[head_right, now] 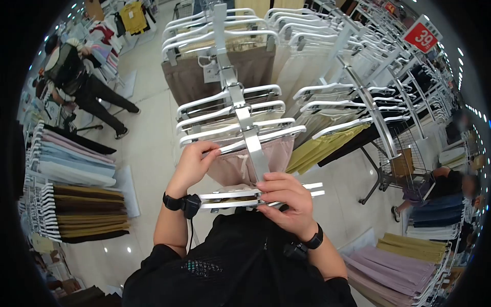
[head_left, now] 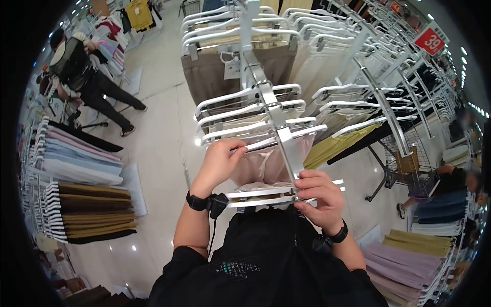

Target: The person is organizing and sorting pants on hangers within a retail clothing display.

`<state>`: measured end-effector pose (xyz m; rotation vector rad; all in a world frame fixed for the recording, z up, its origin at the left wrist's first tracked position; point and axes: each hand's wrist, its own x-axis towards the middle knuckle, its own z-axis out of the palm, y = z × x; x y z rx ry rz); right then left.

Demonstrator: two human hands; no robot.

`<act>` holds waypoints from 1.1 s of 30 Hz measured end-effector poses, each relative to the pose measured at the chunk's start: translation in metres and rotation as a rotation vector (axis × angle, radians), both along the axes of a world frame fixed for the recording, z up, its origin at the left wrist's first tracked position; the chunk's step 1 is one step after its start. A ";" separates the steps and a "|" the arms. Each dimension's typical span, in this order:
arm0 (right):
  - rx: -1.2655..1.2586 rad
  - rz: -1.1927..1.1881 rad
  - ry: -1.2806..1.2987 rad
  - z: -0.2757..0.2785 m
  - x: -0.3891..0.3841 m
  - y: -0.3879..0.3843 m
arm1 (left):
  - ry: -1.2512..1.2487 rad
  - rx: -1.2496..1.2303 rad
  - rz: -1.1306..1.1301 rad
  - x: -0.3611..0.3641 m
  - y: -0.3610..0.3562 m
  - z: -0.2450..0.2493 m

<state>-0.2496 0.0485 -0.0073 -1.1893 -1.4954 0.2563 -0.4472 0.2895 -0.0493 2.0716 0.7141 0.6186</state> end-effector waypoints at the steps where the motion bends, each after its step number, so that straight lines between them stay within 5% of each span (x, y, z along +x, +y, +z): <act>1: -0.001 0.032 0.025 0.001 0.002 0.002 | -0.019 -0.029 0.007 -0.002 0.000 -0.007; 17: 0.114 0.093 0.231 -0.009 -0.011 0.003 | 0.007 -0.008 -0.017 -0.014 0.004 -0.041; 20: 0.127 0.082 0.234 -0.011 -0.014 0.004 | -0.147 0.009 -0.051 -0.015 0.015 -0.064; 21: 0.133 0.085 0.200 -0.010 -0.013 0.002 | 0.157 -0.131 0.003 -0.022 -0.004 -0.020; 24: 0.149 0.064 0.212 -0.016 -0.017 0.005 | -0.008 -0.161 0.072 -0.027 -0.018 -0.010; 25: 0.162 0.069 0.238 -0.017 -0.018 0.007 | -0.056 0.235 0.010 -0.030 -0.021 -0.002; 29: 0.172 0.070 0.237 -0.017 -0.019 0.009 | -0.198 0.224 0.061 -0.052 -0.027 0.004; 31: 0.176 0.067 0.244 -0.017 -0.019 0.009 | -0.047 -0.059 -0.036 -0.060 -0.040 0.014; 33: 0.180 0.064 0.252 -0.016 -0.020 0.009 | 0.096 -0.068 -0.162 -0.050 -0.063 0.034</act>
